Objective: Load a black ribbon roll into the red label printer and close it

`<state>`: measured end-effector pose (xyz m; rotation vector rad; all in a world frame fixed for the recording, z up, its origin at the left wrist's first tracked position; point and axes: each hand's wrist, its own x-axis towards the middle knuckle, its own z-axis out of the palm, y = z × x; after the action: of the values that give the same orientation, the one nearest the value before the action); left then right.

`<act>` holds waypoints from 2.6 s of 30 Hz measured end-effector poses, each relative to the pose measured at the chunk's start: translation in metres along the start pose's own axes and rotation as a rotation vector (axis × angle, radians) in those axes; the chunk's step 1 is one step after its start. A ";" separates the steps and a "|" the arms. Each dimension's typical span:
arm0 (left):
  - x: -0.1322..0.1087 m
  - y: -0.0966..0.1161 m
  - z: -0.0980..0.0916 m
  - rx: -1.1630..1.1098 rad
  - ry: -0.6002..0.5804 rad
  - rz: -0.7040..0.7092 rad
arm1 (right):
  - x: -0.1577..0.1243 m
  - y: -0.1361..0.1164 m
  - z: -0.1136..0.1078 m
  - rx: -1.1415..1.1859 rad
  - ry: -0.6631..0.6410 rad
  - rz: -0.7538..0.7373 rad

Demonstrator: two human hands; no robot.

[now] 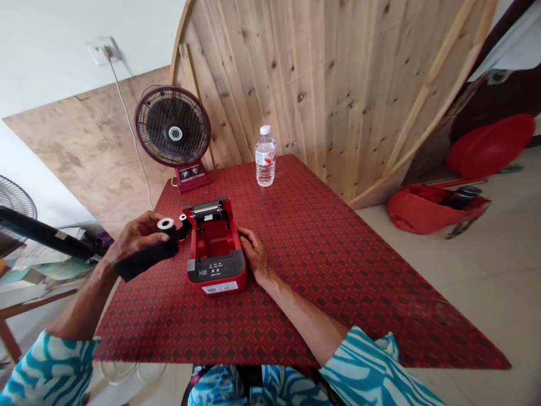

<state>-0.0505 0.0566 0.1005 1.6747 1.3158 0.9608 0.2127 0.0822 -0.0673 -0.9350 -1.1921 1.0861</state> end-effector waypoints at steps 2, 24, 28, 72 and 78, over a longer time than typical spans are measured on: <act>-0.004 0.015 0.028 0.217 -0.089 0.140 | 0.000 0.001 0.000 -0.006 -0.002 -0.007; 0.059 0.008 0.108 1.145 -0.568 0.106 | 0.001 -0.005 0.000 -0.035 -0.030 -0.020; 0.033 0.010 0.086 0.852 -0.363 0.233 | 0.000 -0.006 0.000 -0.035 -0.019 -0.024; -0.071 -0.013 0.118 0.822 0.191 0.849 | -0.005 -0.003 -0.005 0.000 0.019 0.040; -0.073 -0.021 0.120 0.828 0.218 0.834 | 0.028 -0.007 -0.008 -0.047 0.010 -0.019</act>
<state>0.0372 -0.0265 0.0254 2.9695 1.2300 1.1442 0.2230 0.1076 -0.0557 -0.9625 -1.2203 1.0406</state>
